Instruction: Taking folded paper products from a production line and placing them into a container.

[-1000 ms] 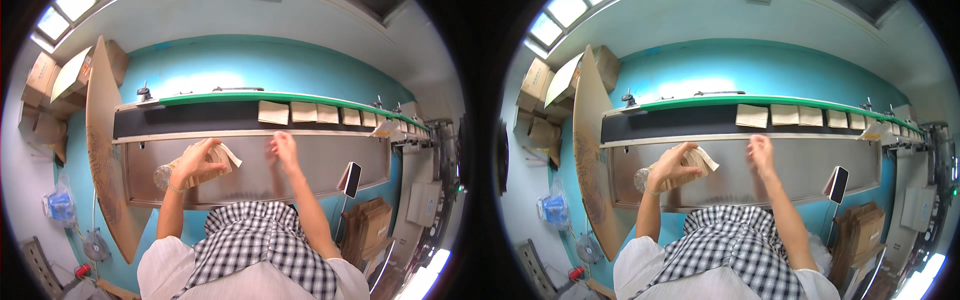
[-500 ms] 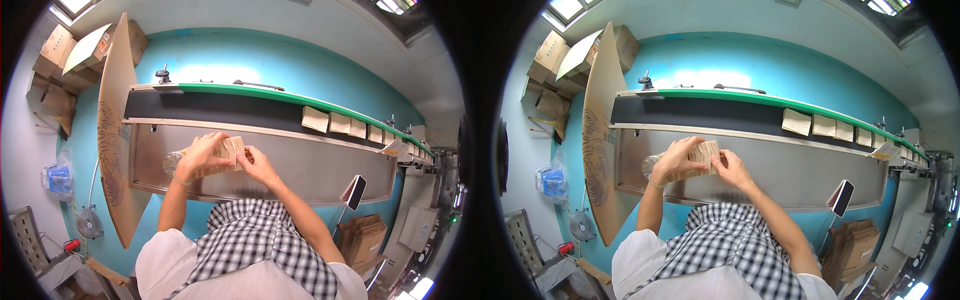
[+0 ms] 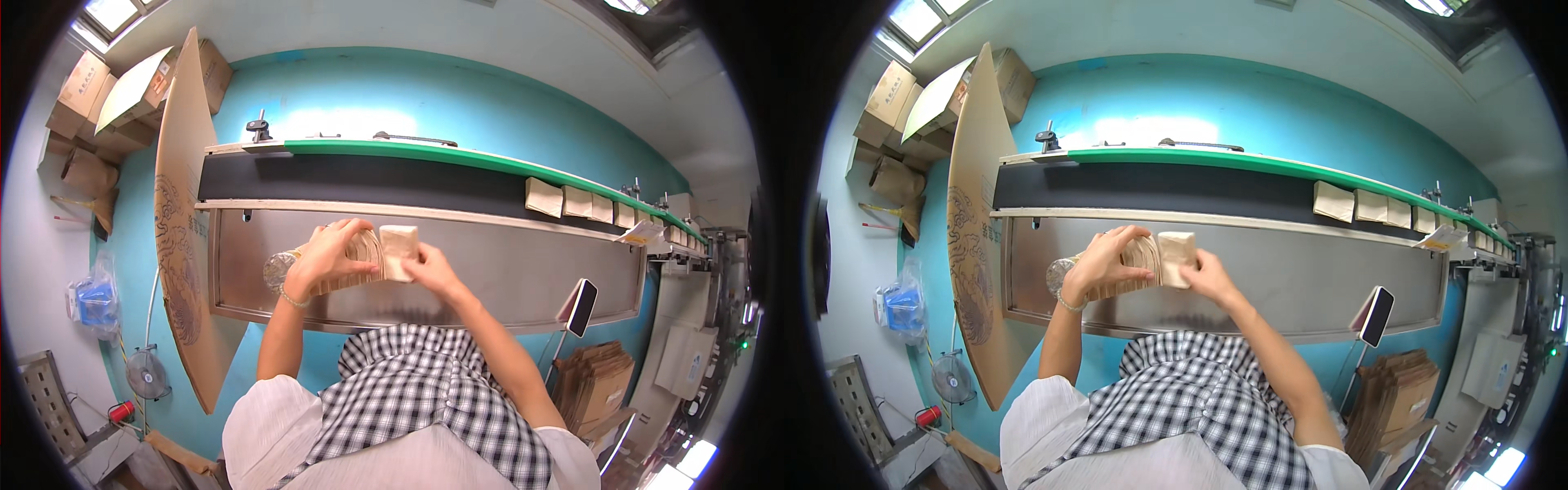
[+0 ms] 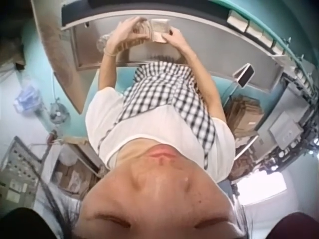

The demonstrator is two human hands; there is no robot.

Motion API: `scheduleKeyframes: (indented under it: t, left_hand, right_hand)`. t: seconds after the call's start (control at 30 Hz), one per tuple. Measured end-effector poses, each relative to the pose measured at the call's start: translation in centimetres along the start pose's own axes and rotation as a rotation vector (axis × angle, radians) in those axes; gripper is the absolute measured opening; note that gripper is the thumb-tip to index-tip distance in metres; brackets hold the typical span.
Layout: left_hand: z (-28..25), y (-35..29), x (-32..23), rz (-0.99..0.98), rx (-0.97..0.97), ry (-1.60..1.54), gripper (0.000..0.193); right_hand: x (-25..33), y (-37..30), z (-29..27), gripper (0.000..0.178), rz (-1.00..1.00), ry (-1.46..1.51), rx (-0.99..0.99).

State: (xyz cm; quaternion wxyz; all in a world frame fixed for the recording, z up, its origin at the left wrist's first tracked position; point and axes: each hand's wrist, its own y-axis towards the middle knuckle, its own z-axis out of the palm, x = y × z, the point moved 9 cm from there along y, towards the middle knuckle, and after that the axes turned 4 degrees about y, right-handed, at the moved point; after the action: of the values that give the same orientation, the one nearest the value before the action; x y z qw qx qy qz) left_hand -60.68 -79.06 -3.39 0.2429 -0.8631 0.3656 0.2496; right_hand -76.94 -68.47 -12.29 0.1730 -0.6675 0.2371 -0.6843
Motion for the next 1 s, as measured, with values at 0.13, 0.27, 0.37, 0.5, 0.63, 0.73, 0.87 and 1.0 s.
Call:
scheduleKeyframes:
  t: [0.13, 0.27, 0.37, 0.5, 0.63, 0.73, 0.87, 1.0]
  left_hand:
    - [-0.3, -0.1, -0.2, -0.040, 0.038, -0.011, 0.081]
    - [-1.0, -1.7, -1.8, 0.054, -0.277, 0.277, 0.079]
    - [-2.3, -4.6, -4.1, 0.010, -0.595, 0.131, 0.060]
    - [3.8, -10.5, -2.3, -0.201, -0.548, -0.225, 0.048]
    - [4.2, -16.9, 0.1, -0.563, -0.995, -0.219, 0.037]
    - [5.0, -18.7, 1.4, -0.637, -1.170, -0.304, 0.039]
    - [5.3, -17.4, 1.8, -0.604, -1.170, -0.473, 0.046]
    - [5.2, -13.2, -0.7, -0.478, -0.875, -0.158, 0.060]
  right_hand:
    - [0.8, 2.6, -5.7, 0.031, -0.177, 0.817, -0.271]
    - [-0.2, 2.9, -3.7, 0.036, -0.055, 0.643, -0.273]
    - [0.7, 1.8, 3.4, 0.046, 0.013, 0.156, -0.094]
    - [5.3, 0.0, 6.6, 0.057, -0.389, -0.325, -0.195]
    - [3.1, 1.5, 6.3, 0.053, -0.171, -0.006, -0.032]
    - [1.8, 0.7, 6.0, 0.046, -0.001, 0.259, 0.135]
    - [2.3, -0.6, 5.0, 0.042, 0.039, 0.145, 0.184]
    - [2.4, -0.6, 2.8, 0.037, -0.116, 0.042, 0.114]
